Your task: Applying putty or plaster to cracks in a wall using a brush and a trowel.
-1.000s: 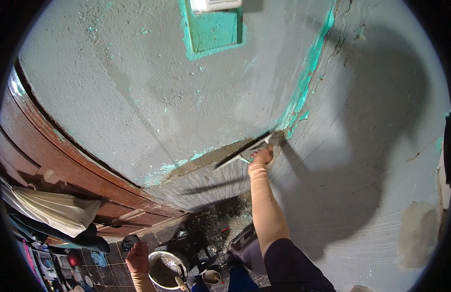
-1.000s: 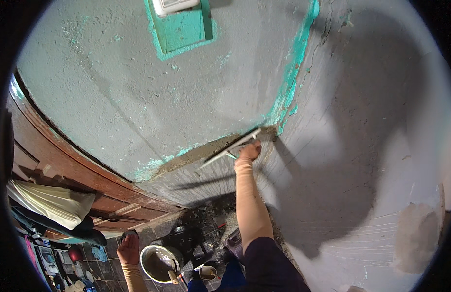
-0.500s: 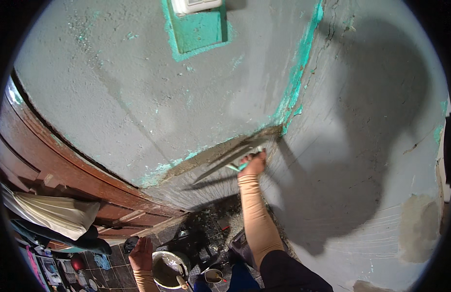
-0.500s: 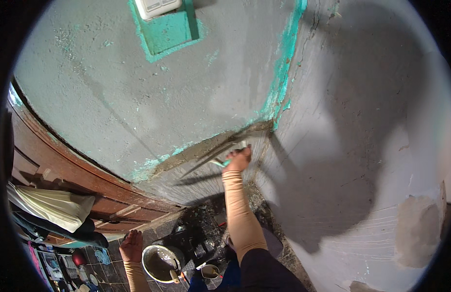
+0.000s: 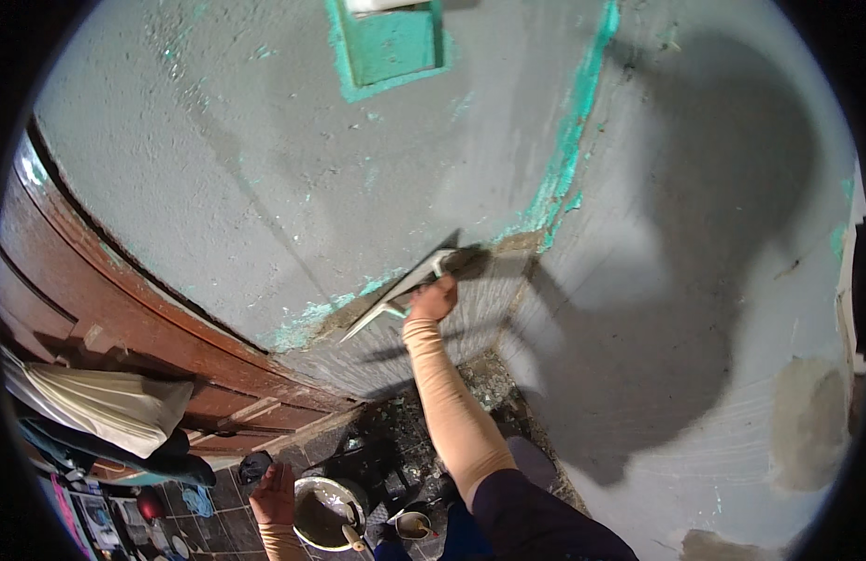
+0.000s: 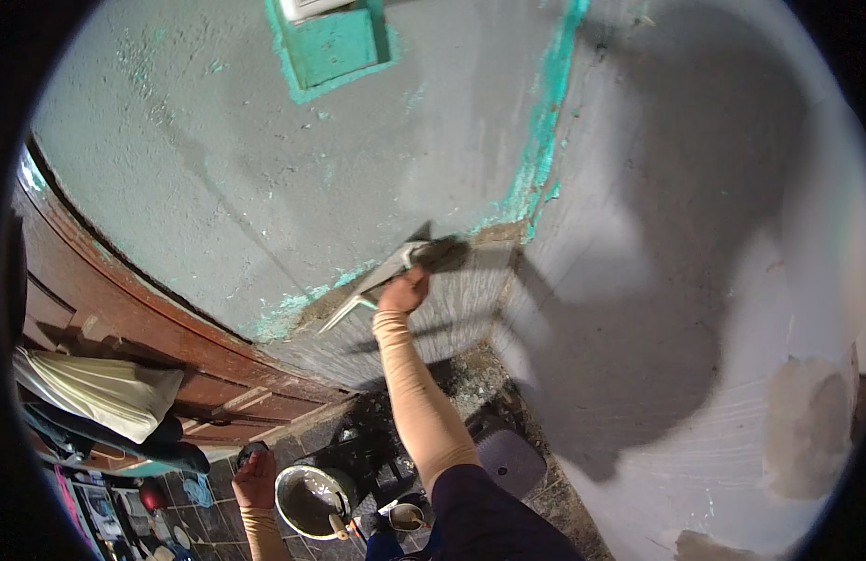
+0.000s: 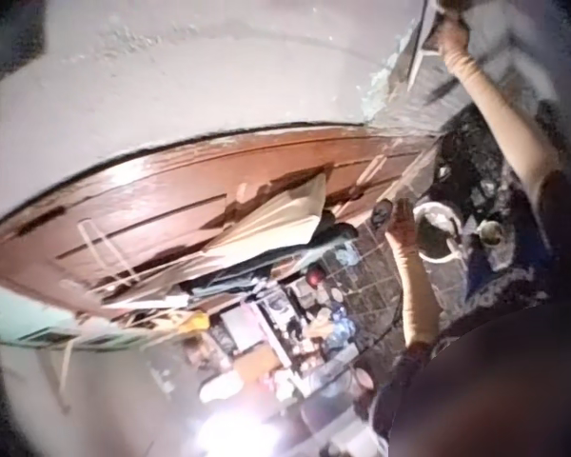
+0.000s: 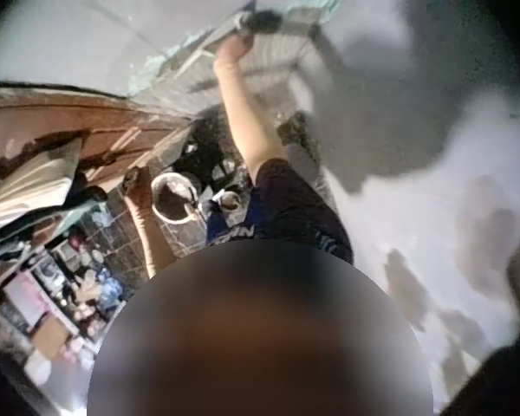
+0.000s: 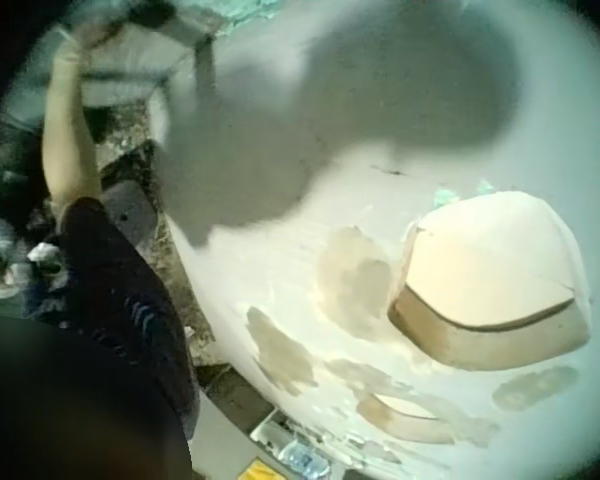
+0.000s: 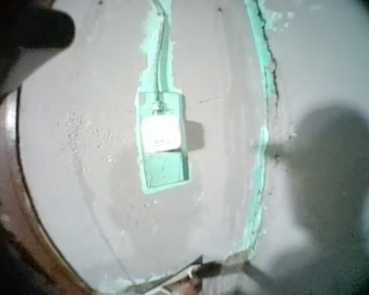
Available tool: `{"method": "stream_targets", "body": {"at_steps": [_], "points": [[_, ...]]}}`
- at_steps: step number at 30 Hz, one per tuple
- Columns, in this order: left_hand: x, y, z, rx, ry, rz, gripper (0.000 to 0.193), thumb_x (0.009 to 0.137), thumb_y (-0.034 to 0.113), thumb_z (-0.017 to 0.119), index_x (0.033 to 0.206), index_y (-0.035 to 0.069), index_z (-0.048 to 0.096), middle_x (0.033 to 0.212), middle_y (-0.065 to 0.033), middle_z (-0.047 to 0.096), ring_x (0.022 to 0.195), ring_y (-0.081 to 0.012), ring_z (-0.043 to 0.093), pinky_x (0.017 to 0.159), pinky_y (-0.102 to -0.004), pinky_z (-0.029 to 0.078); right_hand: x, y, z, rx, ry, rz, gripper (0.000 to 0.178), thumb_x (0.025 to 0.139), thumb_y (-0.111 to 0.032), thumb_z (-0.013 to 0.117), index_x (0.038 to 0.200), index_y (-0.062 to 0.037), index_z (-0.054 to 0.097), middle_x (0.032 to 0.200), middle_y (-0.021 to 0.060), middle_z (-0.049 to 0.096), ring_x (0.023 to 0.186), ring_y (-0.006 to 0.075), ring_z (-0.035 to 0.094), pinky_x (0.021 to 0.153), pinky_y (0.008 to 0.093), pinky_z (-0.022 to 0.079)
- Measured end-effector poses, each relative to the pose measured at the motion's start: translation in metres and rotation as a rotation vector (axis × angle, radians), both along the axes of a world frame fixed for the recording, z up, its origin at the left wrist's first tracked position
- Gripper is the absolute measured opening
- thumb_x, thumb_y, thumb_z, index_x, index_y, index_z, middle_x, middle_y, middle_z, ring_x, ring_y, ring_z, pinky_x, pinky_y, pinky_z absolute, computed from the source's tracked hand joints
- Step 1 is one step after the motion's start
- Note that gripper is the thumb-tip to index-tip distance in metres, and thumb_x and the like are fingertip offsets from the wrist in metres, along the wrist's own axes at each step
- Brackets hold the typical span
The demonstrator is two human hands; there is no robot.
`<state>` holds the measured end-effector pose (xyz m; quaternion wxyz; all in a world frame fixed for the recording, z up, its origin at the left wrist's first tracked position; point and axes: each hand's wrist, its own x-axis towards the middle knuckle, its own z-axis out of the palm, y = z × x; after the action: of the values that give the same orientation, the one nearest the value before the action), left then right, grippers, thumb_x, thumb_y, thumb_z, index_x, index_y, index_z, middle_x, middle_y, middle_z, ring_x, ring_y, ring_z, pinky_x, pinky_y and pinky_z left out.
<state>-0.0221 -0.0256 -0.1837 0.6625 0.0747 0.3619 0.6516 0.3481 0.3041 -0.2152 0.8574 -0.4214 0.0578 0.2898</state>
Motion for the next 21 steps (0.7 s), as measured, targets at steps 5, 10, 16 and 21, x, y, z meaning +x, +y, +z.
{"method": "stream_targets", "body": {"at_steps": [5,10,16,21], "points": [[0.033,0.020,0.009,0.059,-0.029,-0.099,0.030,0.079,0.012,0.049,0.102,-0.005,0.058,0.117,-0.0171,0.057,0.117,-0.0345,0.047,0.104,-0.0459,0.033,0.004,-0.078,0.054,0.255,0.366,0.366,0.027,0.085,-0.038,0.043,0.081,-0.0116,0.049,0.066,0.0023,0.048,0.050,0.0178,0.045,0.044,0.0292,0.038],[0.052,0.006,0.020,-0.081,0.092,-0.172,0.033,0.081,0.014,0.054,0.108,-0.004,0.057,0.117,-0.0175,0.056,0.115,-0.0379,0.048,0.100,-0.0480,0.038,0.029,-0.147,0.044,0.797,0.352,0.442,0.039,0.088,-0.041,0.040,0.104,-0.0108,0.059,0.103,0.0046,0.063,0.095,0.0257,0.058,0.086,0.0434,0.045],[0.083,-0.019,0.042,-0.037,0.020,-0.582,0.052,0.082,0.022,0.063,0.125,-0.001,0.046,0.122,-0.0169,0.052,0.116,-0.0357,0.048,0.097,-0.0471,0.039,-0.025,-0.230,-0.014,0.710,0.398,0.498,0.039,0.088,-0.042,0.043,0.104,-0.0117,0.061,0.108,0.0045,0.062,0.101,0.0258,0.057,0.091,0.0433,0.043],[0.019,-0.016,0.026,0.109,-0.130,-0.419,0.031,0.087,0.019,0.058,0.114,0.003,0.056,0.112,-0.0149,0.058,0.112,-0.0370,0.051,0.096,-0.0486,0.042,-0.096,-0.288,-0.024,0.625,0.433,0.542,0.037,0.090,-0.039,0.041,0.107,-0.0108,0.059,0.110,0.0043,0.060,0.103,0.0251,0.054,0.092,0.0440,0.040]]}}
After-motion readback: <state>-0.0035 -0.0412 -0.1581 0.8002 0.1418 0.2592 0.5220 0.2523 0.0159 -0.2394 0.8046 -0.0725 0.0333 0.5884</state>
